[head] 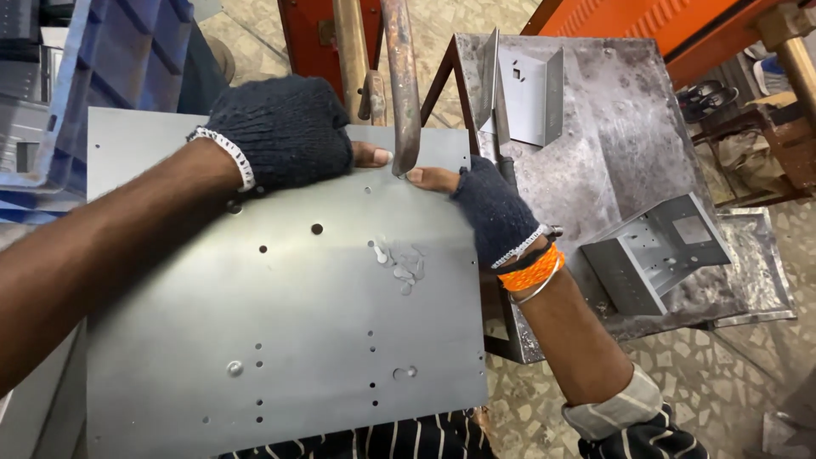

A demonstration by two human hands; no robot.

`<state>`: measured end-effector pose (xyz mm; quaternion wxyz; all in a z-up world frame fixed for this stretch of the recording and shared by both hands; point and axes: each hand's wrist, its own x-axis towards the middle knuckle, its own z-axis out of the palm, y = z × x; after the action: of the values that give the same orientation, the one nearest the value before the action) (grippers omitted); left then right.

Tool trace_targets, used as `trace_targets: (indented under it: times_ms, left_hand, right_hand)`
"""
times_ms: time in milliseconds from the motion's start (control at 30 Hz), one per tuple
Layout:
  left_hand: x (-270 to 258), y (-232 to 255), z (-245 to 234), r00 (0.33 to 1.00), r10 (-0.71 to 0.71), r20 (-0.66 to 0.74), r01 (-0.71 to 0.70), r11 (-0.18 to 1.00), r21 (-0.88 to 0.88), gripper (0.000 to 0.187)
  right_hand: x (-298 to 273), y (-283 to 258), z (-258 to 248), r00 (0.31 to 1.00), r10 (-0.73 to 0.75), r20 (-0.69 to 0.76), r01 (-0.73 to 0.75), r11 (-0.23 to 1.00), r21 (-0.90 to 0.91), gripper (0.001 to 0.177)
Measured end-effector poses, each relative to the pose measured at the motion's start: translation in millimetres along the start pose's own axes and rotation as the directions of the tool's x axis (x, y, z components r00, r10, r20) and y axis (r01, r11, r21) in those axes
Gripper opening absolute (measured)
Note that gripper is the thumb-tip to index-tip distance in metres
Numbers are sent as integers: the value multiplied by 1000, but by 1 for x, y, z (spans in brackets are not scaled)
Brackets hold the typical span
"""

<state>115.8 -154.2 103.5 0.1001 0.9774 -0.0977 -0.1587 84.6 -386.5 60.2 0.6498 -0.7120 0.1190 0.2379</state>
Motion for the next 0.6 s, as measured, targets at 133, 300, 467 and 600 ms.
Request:
trace_targets:
  times_ms: [133,300,467,600]
  left_hand:
    - [0,-1,1,1000,2,-12,-2,1000,5,75]
    - [-5,1,-2,1000,-1,-16,1,1000,-7,72]
    - [-7,1,-4,1000,6,-18,-6,1000,9,70]
    - [-6,0,-1,1000,10,-24,-10,1000,18,71]
  right_hand:
    - [0,2,-1,999,-39,0,39,998,-50,40]
    - [2,6,-1,997,-83,5,83,991,-102,40]
    - [5,9,-2,991,-130,9,130,980,-151,41]
    - [10,13,-2,986,-167,18,168,966,-195,41]
